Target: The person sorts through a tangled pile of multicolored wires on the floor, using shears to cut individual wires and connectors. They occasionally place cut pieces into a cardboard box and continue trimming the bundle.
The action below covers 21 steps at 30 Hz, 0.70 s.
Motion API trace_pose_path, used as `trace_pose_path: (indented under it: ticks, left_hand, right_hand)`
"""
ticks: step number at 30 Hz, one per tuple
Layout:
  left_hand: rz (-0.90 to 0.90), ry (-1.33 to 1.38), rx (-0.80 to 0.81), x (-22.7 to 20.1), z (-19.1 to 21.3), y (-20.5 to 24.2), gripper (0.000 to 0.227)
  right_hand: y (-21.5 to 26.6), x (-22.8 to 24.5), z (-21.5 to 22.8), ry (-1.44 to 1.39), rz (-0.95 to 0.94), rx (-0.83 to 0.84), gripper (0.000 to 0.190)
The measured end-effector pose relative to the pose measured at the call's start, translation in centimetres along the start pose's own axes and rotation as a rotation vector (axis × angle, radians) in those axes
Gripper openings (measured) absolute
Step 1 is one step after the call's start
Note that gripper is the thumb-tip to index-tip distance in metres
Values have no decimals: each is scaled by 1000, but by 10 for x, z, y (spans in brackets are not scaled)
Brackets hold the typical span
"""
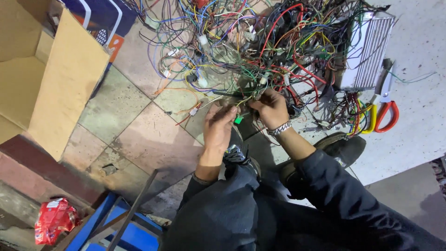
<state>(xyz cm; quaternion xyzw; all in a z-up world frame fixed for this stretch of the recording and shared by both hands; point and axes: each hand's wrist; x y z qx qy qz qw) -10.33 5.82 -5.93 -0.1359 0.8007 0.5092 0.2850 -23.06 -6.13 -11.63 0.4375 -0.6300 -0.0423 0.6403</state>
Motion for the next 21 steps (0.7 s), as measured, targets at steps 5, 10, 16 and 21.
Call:
trace_pose_path:
  ticks: [5, 10, 16, 21]
  left_hand:
    - [8, 186, -27, 2, -19, 11, 23]
    - [24, -339, 180, -8, -1, -10, 18]
    - [22, -1019, 400, -24, -9, -30, 26]
    - [-160, -946, 470, -25, -30, -32, 23]
  right_hand:
    - [1, 24, -12, 266, -83, -193, 22]
    - [6, 46, -8, 64, -92, -100, 24]
    - [19, 64, -8, 349, -40, -3, 12]
    - [22, 61, -5, 570, 77, -112, 14]
Point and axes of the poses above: each hand's wrist, its own y-axis away from the middle knuckle, its own z-axis out of the back of the hand, x = y × z, and after that the axes turned 5 degrees about -y, right-handed
